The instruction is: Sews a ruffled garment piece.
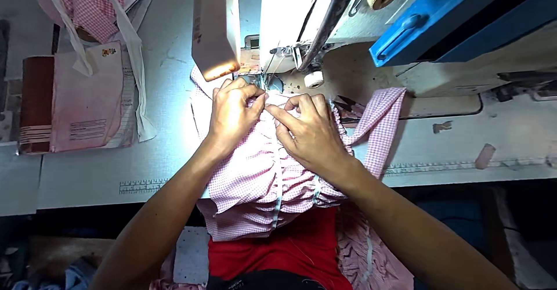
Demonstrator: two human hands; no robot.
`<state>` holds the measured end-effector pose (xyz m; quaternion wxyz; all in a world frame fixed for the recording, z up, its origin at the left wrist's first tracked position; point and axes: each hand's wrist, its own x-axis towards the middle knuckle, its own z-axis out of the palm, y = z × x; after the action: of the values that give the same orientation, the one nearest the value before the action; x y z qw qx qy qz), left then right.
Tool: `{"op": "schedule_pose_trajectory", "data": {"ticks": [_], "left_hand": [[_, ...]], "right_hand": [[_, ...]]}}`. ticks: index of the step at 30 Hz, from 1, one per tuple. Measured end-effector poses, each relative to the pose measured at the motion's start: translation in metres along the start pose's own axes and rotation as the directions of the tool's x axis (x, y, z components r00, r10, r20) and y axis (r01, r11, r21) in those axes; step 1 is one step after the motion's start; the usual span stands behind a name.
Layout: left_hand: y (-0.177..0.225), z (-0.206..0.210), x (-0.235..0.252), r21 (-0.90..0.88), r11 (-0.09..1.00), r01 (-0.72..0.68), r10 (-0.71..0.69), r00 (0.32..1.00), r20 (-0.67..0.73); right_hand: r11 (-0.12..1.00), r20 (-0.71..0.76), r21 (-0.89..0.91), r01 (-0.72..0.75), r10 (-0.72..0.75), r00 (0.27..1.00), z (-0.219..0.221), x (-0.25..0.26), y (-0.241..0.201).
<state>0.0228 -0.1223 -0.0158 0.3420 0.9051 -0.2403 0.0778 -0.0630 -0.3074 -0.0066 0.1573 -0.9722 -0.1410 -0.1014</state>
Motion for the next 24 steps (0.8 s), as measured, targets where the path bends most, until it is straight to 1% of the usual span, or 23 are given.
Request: {"op": "schedule_pose_trajectory", "data": {"ticks": [4, 10, 13, 15, 17, 19, 22, 24], "left_hand": [[0.0, -0.001, 0.0, 0.003, 1.0, -0.007, 0.007, 1.0, 0.002], [-0.002, -0.001, 0.0, 0.007, 0.999, -0.043, 0.044, 0.998, -0.033], [-0.002, -0.004, -0.002, 0.009, 0.996, -0.091, 0.091, 0.994, -0.056], [-0.005, -0.008, -0.007, -0.001, 0.987, -0.16, 0.16, 0.986, -0.047], [-0.007, -0.014, -0.018, -0.009, 0.968, -0.252, 0.252, 0.968, 0.002], [-0.007, -0.019, -0.031, 0.01, 0.945, -0.328, 0.325, 0.941, 0.092], [-0.003, -0.023, -0.048, 0.037, 0.929, -0.367, 0.351, 0.91, 0.218], [0.002, -0.022, -0.055, 0.064, 0.92, -0.386, 0.364, 0.904, 0.224]], "right_hand": [[0.999, -0.007, 0.023, -0.029, 0.029, 1.0, 0.0, 0.0, -0.002], [0.998, 0.005, -0.007, -0.058, 0.058, 0.998, -0.001, -0.001, -0.004], [0.998, 0.003, -0.013, -0.061, 0.061, 0.998, -0.001, -0.001, -0.004], [0.998, 0.005, 0.0, -0.063, 0.063, 0.998, -0.001, -0.001, -0.004], [0.997, 0.014, 0.029, -0.068, 0.068, 0.998, -0.002, -0.002, -0.003], [0.992, 0.0, 0.113, -0.058, 0.058, 0.998, -0.001, -0.002, -0.001], [0.972, -0.004, 0.224, -0.076, 0.079, 0.997, -0.006, -0.003, -0.002], [0.962, 0.028, 0.246, -0.121, 0.118, 0.993, -0.014, 0.001, -0.001]]}}
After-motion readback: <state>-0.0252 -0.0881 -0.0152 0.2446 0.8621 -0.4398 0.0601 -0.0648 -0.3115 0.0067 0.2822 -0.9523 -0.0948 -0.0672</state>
